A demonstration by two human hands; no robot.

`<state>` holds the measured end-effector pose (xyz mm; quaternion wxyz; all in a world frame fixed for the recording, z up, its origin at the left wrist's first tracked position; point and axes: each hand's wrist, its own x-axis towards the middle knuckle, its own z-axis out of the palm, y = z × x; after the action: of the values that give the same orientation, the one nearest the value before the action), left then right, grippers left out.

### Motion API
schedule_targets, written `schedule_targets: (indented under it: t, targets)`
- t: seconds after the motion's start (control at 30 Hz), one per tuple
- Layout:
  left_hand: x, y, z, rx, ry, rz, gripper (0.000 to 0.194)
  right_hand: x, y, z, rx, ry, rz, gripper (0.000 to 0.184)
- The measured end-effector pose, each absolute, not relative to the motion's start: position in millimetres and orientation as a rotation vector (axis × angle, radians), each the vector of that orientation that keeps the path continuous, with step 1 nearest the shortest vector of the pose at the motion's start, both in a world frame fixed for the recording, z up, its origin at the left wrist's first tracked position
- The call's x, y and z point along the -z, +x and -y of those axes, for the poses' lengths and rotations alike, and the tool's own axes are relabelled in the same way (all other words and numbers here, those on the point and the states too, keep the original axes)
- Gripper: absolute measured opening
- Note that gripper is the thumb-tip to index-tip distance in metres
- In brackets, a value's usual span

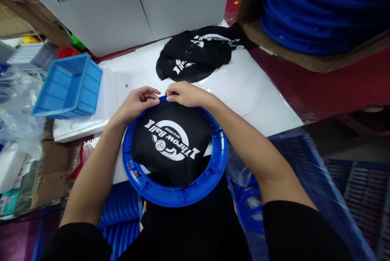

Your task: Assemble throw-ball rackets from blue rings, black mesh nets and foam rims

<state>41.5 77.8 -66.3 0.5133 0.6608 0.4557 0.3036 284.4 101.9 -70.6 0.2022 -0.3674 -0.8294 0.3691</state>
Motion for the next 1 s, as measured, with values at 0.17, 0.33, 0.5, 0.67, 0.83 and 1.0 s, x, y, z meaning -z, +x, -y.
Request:
schedule_targets:
  t: [0.17,0.33,0.5,0.67,0.83,1.0]
  targets:
    - [67,45,-78,-0.732,1.677,-1.161,0.027,70,285,-101,-1.022,-1.035,2.312,0.014]
    - [65,47,-77,-0.739,1.790,-1.167,0.020,67,285,-100,-1.009,-1.049,2.320,0.014]
    - [62,48,-76,-0.705,1.917,-1.160,0.006,67,284,-97,-0.949,-1.055,2.320,0.014]
    - [57,44,-70,-0.644,2.065,-1.160,0.013,69,283,-95,-0.926,-1.041,2.291,0.012]
    - [55,42,-60,-0.618,2.249,-1.053,0.017,69,283,-89,-0.895,-0.860,2.253,0.015]
    - [56,46,-52,-0.537,2.413,-1.124,0.016,69,283,-86,-0.809,-0.728,2.386,0.014]
